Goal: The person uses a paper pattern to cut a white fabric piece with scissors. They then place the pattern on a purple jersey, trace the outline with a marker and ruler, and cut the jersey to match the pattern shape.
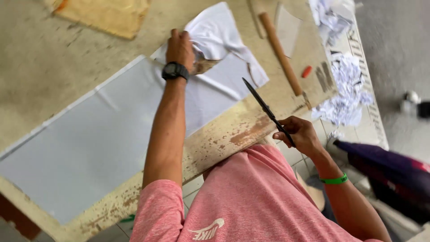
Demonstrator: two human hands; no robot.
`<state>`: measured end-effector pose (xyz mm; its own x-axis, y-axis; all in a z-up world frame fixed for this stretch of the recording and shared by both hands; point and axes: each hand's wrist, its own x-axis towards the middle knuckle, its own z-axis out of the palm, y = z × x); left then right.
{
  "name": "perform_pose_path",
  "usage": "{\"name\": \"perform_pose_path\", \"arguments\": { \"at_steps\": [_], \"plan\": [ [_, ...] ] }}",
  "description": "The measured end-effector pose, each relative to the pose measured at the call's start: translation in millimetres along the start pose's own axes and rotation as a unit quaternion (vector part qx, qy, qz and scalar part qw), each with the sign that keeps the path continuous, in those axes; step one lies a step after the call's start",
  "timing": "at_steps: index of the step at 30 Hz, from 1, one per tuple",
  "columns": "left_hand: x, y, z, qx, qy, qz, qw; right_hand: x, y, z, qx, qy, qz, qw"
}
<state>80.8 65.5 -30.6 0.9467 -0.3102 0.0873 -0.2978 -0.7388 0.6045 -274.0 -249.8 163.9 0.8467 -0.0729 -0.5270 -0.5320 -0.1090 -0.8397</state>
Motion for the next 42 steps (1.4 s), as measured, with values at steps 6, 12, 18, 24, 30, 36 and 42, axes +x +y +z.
{"name": "perform_pose_path", "arguments": {
  "at_steps": [6, 12, 18, 24, 30, 36, 42],
  "plan": [
    [10.7, 99.5, 15.3, -0.005, 0.003, 0.050, 0.999, -72.9, 47.4, -43.6, 0.059, 0.159, 0.031, 0.985],
    [37.7, 65.2, 90.3, 0.096, 0.049, 0.065, 0.992, -73.3, 96.1, -104.5, 0.084, 0.179, 0.023, 0.980],
    [67.4, 186.2, 31.4, -0.017, 0.103, 0.037, 0.994, -58.8, 158.4, -209.7, 0.168, 0.166, -0.013, 0.972],
    [112.3, 386.5, 30.6, -0.187, -0.023, 0.081, 0.979, -38.1, 165.2, -296.6, 0.170, 0.120, -0.031, 0.978],
    [106.5, 415.6, 110.7, -0.213, 0.117, 0.081, 0.967, -19.5, 141.1, -333.0, 0.182, 0.091, -0.091, 0.975],
    [-46.1, 340.9, 139.7, -0.137, 0.112, -0.012, 0.984, 19.9, 140.0, -324.9, 0.151, 0.012, -0.102, 0.983],
    [-192.0, 214.2, 87.1, 0.043, 0.139, -0.124, 0.982, 69.5, 103.5, -272.2, 0.105, -0.119, -0.143, 0.977]
  ]
}}
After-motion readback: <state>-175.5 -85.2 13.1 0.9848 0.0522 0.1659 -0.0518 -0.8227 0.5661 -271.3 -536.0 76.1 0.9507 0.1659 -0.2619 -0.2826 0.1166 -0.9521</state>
